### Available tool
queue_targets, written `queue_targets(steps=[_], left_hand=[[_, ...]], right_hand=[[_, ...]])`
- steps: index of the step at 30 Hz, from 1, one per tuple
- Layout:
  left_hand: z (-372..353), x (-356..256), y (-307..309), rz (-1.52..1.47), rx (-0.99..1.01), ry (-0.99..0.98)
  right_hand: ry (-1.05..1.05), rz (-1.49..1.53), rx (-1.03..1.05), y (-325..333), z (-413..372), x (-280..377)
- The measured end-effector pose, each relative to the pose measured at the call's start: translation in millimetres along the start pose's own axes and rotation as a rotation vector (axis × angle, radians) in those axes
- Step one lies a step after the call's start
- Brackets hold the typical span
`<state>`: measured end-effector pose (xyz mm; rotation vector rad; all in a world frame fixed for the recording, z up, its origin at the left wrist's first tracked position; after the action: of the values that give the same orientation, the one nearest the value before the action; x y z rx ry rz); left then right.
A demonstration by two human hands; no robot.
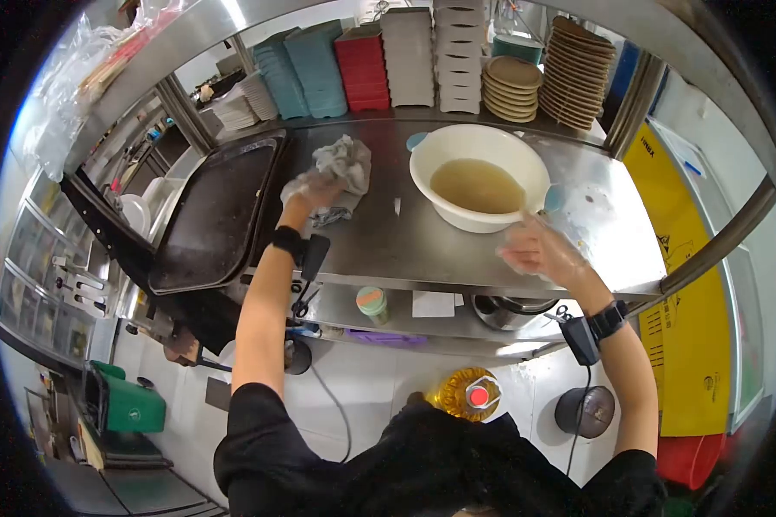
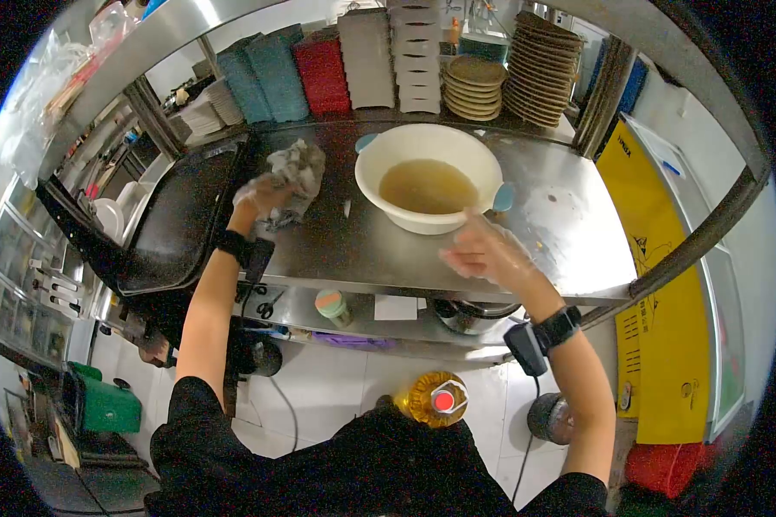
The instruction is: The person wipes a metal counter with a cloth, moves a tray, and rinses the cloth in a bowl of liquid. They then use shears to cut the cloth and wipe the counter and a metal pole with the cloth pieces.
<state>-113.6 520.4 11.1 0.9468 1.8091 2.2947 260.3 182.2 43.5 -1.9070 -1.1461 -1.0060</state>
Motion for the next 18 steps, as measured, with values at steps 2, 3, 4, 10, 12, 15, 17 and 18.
queue_targets(steps=[2,3,4,10,12,15,17,18], left_hand=[[-23.8,-13.2,-13.4,-0.302,0.007,0.038],[-33.2,-17.9,-5.7,-0.324,-0.019,0.085],[-47.8,-25.0,19.9,-0.313,-0.07,0.154],[-78.2,-29.0,87.4,-0.163,-0.157,0.039],[-84.6,-18.8,102.7,-0.203,-0.405,-0.009],[-93.5,-30.4,178.7,-0.721,-0.641,0.112],[-91.9,-59.2,222.9,-0.724,-0.739,0.125],[-89.7,-78.0,242.3,-0.749,-0.733,0.156]], right_hand=[[-0.023,-0.093,0.016,10.8,-4.2,-7.3],[0.03,-0.131,0.055,11.2,-7.4,-6.2],[0.085,-0.169,0.094,10.6,-10.4,-4.7],[0.148,-0.278,0.162,-17.2,-31.5,5.4],[0.166,-0.32,0.149,-20.2,-37.9,6.6],[0.24,-0.341,0.156,-17.0,-35.2,8.4],[0.296,-0.318,0.172,-19.2,-35.8,17.1],[0.337,-0.304,0.114,-22.6,-39.0,27.3]])
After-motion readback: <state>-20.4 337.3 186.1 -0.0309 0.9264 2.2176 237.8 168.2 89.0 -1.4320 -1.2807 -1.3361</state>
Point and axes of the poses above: each hand's wrist, its own z-axis towards the middle knuckle, its own y-axis out of the back of the hand, x = y × z, the point moved 5 cm from there along z, towards the middle knuckle, and after that the axes turned 13 degrees about -x, right-handed, at the moved point
